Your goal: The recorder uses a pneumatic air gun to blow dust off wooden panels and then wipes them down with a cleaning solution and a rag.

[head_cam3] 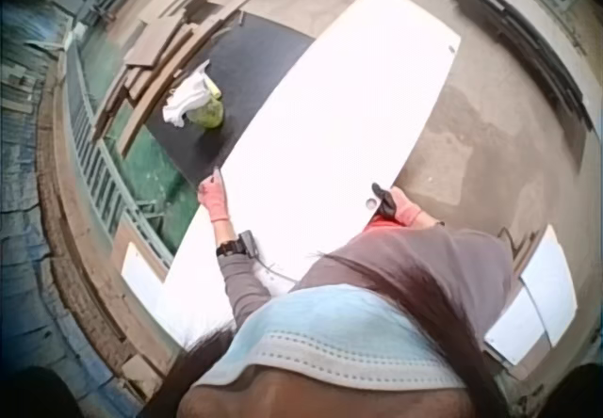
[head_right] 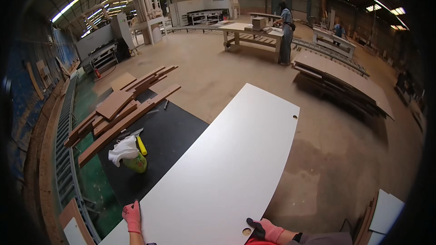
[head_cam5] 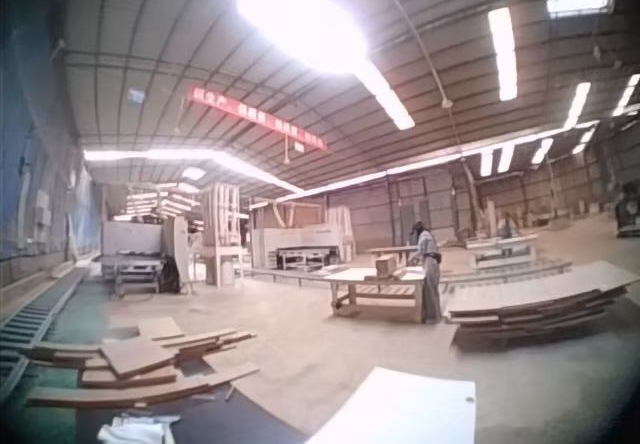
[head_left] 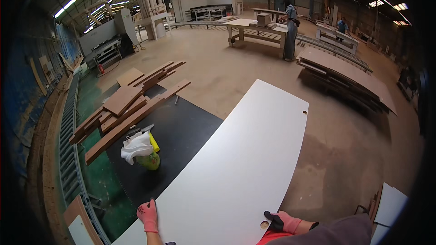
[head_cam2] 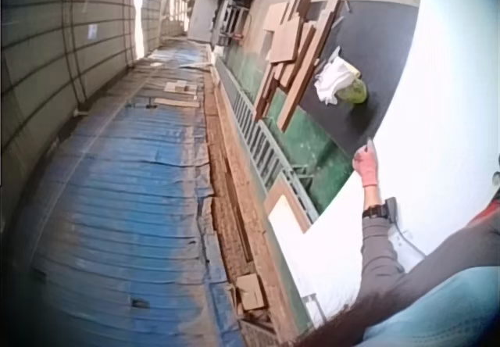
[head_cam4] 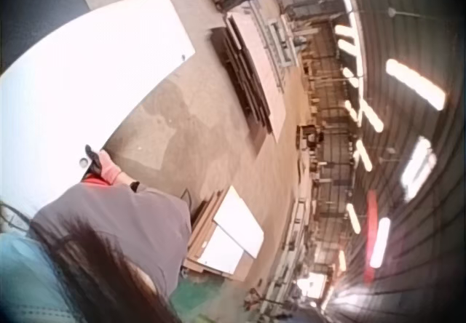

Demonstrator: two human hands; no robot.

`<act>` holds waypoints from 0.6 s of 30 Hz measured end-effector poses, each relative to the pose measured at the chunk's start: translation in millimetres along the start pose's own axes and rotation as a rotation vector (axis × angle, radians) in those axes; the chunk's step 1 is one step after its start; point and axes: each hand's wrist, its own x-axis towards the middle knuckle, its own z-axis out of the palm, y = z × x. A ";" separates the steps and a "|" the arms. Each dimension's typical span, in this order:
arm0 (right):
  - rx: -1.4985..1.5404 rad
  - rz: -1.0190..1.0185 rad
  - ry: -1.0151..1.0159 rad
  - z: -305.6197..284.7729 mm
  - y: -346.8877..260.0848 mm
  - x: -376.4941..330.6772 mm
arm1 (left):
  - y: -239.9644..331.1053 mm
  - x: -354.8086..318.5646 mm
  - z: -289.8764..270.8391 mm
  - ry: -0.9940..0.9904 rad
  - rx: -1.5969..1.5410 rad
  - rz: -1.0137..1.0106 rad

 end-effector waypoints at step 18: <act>0.189 0.086 -0.064 -39.9 -40.5 39.1 | 28.6 23.5 51.5 -0.066 0.021 0.094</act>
